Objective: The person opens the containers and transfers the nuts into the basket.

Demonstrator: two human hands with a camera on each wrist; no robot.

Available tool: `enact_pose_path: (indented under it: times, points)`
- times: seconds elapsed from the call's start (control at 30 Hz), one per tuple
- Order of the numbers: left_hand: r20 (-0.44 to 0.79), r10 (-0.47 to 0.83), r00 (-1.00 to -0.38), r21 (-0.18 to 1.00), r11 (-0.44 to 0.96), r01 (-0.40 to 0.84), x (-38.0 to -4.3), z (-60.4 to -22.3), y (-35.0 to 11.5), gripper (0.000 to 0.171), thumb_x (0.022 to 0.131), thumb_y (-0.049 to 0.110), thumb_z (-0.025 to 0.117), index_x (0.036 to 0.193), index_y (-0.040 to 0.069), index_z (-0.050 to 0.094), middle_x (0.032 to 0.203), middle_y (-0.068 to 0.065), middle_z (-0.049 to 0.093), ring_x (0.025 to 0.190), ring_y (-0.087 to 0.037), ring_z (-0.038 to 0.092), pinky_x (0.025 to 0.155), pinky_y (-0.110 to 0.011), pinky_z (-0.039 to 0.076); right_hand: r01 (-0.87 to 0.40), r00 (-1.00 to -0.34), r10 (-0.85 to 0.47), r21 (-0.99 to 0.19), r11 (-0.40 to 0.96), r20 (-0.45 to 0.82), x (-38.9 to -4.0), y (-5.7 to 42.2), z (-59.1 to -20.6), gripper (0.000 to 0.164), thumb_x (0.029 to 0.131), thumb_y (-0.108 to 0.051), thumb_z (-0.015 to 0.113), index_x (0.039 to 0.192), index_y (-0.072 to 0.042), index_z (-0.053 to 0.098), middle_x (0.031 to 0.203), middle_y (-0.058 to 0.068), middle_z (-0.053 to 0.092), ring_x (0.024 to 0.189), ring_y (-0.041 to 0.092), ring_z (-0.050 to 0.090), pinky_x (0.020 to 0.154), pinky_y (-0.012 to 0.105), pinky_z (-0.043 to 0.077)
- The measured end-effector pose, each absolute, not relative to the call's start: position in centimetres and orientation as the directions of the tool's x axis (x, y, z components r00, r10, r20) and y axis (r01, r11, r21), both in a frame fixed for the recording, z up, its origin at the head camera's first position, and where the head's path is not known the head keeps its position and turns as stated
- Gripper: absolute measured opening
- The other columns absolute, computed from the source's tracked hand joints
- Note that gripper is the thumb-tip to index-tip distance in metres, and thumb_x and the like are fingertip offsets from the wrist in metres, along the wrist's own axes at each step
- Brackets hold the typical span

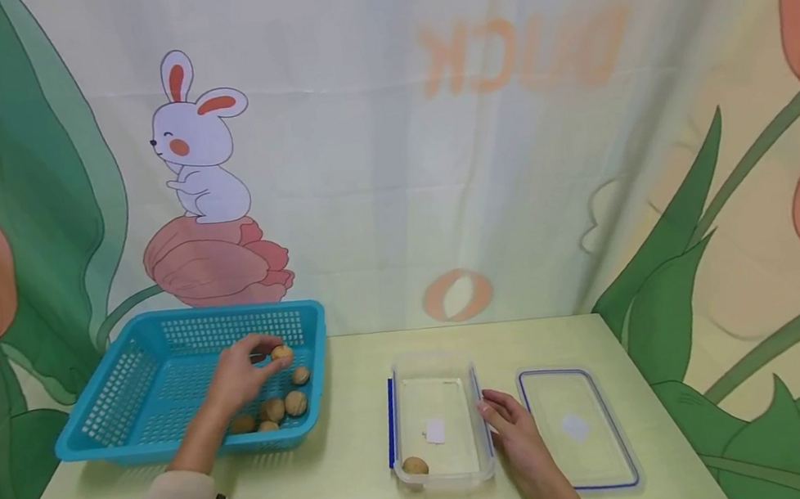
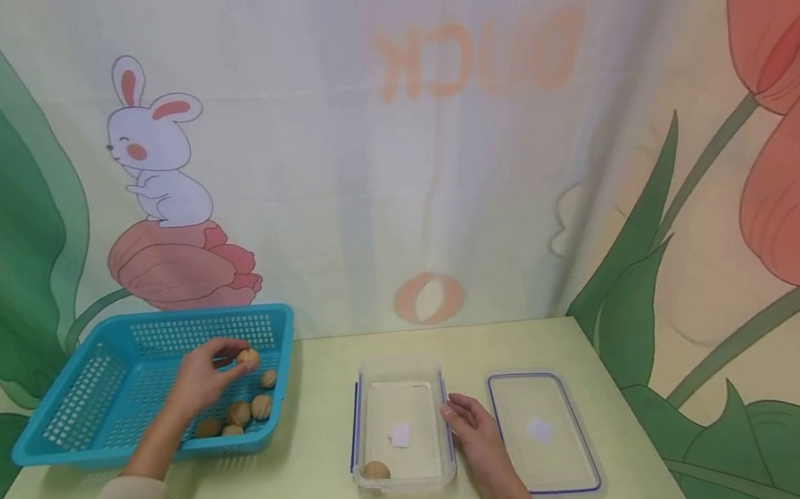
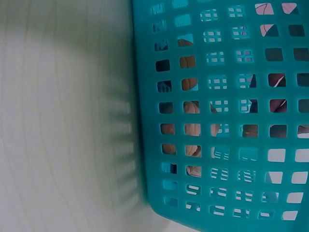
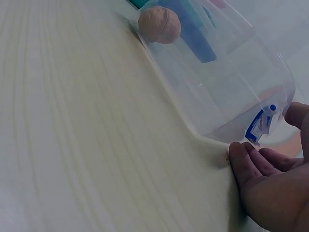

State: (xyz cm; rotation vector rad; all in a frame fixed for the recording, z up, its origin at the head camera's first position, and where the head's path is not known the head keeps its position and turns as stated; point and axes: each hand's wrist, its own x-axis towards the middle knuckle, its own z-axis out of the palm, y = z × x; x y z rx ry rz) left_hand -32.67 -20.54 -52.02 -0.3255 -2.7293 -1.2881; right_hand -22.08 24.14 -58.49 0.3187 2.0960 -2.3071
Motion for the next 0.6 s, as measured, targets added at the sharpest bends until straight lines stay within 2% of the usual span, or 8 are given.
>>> enact_pose_path:
  times: [0.2,0.6]
  points:
    - [0.160,0.128,-0.979,0.740,0.641,0.205,-32.66,-52.08,-20.71,0.045,0.103,0.028,0.074,0.138,0.001,0.064,0.135,-0.022,0.066,0.128,-0.046,0.060,0.105,-0.059,0.052,0.149,-0.979,0.128,-0.984,-0.102,-0.162,-21.86,24.08,-58.61,0.056,0.105,-0.025,0.070,0.149,0.003,0.050,0.147,0.023,0.058,0.127,0.024,0.060,0.095,0.028,0.056]
    - [0.163,0.119,-0.979,0.725,0.659,0.201,-32.76,-51.99,-20.72,0.044,0.102,0.026,0.074,0.137,0.000,0.065,0.133,-0.022,0.066,0.127,-0.046,0.061,0.103,-0.059,0.054,0.141,-0.979,0.132,-0.984,-0.107,-0.155,-22.14,24.31,-58.62,0.058,0.103,-0.026,0.073,0.148,0.004,0.051,0.146,0.023,0.059,0.127,0.026,0.060,0.094,0.028,0.056]
